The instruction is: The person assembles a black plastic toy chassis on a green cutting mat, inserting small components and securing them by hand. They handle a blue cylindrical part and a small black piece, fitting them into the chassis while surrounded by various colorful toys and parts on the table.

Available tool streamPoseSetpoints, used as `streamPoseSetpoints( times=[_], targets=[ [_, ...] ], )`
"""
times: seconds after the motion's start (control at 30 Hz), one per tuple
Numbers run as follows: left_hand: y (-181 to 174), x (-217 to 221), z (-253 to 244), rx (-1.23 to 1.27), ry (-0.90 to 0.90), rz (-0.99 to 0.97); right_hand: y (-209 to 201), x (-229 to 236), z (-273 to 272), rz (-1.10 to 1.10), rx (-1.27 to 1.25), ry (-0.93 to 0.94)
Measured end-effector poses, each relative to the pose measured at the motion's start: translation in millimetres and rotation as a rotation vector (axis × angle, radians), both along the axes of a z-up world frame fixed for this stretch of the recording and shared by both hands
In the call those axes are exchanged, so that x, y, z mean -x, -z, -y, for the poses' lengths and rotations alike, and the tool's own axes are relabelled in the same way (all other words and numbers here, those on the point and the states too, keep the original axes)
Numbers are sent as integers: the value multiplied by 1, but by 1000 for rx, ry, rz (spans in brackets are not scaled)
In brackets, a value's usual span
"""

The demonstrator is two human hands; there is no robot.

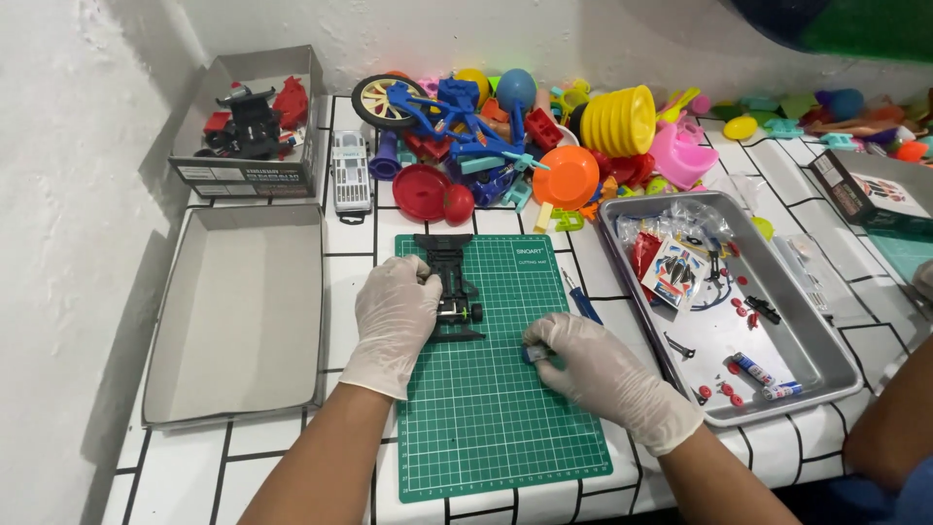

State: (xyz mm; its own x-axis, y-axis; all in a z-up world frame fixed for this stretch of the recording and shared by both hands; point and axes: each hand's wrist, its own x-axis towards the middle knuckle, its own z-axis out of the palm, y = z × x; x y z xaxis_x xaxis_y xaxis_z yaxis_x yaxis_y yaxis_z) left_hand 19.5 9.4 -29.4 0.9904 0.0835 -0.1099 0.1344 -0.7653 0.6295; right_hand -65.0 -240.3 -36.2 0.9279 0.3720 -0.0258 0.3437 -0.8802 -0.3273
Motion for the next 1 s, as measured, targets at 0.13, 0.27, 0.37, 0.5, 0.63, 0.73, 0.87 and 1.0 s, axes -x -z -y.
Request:
streamPoseSetpoints(
  times=[0.13,0.27,0.37,0.5,0.63,0.73,0.87,1.0],
  targets=[
    [10,-4,-1,-8,2,8,-32,4,0,-152,-286,90],
    [8,-1,0,-28,6,38,-41,8,9,-287,-610,295],
    [13,3,2,-23,43,249,-45,15,10,-375,-781,416],
    [-7,16,10,191,291,619,-45,24,5,-384,-954,504],
    [-12,30,22,296,525,639,-38,25,-1,-372,-992,479],
    [-17,40,28,418,730,453,-21,24,5,-355,-920,412],
    [-6,42,36,427,871,302,-5,19,15,-253,-773,329],
    [-2,46,41,428,904,212,-9,20,14,-236,-735,322]
  ],
)
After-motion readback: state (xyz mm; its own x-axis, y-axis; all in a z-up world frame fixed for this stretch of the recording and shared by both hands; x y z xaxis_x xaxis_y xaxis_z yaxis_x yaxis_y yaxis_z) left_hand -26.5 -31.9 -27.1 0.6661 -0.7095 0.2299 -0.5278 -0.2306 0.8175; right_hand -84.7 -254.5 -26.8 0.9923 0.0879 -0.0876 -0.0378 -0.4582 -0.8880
